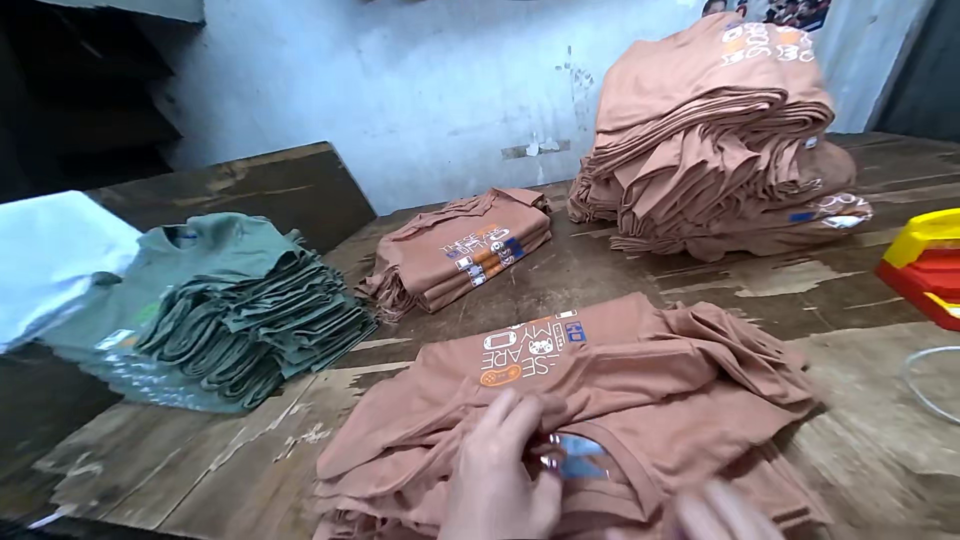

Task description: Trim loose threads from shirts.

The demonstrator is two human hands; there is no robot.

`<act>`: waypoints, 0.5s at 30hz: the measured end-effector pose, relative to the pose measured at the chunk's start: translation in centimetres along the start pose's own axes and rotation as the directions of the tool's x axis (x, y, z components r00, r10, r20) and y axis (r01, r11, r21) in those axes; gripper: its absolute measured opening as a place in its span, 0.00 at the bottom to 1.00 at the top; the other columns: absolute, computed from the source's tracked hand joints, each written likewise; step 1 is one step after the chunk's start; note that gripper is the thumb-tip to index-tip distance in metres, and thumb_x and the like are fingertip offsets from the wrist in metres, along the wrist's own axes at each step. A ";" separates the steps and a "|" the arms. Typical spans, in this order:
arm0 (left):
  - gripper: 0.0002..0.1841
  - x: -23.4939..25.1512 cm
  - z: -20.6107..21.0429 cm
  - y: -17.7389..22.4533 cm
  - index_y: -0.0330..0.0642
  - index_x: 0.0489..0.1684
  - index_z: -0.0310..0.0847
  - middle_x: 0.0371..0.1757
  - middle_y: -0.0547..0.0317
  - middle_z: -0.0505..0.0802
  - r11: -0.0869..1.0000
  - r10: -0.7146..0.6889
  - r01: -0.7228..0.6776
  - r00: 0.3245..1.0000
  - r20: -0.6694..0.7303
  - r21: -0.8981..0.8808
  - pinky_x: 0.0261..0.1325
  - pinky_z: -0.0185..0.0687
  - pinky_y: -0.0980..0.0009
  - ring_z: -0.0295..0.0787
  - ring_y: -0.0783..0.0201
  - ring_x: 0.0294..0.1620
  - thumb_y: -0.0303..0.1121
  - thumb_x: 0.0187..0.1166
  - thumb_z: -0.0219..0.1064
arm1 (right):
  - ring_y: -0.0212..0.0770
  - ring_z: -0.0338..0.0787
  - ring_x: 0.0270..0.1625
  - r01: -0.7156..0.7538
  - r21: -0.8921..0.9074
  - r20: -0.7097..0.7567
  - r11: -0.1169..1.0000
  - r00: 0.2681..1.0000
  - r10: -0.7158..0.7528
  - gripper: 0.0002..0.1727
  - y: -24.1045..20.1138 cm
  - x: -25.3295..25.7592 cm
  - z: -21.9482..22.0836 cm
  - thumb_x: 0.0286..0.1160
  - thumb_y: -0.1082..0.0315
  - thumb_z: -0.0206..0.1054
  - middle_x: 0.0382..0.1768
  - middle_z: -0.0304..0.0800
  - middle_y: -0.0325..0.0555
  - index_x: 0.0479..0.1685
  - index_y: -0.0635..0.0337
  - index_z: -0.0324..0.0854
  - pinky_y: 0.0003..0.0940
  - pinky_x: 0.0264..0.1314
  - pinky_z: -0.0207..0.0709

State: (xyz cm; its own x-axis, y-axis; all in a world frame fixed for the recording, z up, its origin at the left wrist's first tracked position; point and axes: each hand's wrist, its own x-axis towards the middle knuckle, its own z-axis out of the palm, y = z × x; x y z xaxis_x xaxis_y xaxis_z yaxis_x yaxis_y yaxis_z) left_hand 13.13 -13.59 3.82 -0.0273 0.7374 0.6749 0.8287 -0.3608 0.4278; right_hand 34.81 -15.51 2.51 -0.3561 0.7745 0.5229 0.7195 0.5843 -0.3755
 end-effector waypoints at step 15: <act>0.08 1.6 2.1 2.4 0.42 0.42 0.89 0.25 0.67 0.90 0.503 -0.340 0.668 0.737 0.584 -0.549 0.20 0.71 0.78 0.76 0.77 0.16 0.37 0.81 0.71 | 0.28 0.92 0.38 -0.116 0.718 -0.069 0.686 0.969 0.237 0.03 1.8 3.8 1.2 0.78 0.78 0.65 0.35 0.93 0.39 0.41 0.65 0.84 0.26 0.45 0.88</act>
State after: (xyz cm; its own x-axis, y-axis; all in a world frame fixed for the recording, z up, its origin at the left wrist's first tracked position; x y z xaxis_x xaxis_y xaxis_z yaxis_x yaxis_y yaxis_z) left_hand 16.21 -12.12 4.64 0.0245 0.9997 0.0002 0.0919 -0.0025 0.9958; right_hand 34.05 -11.18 2.92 -0.1333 0.8721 0.4708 0.1071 0.4849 -0.8680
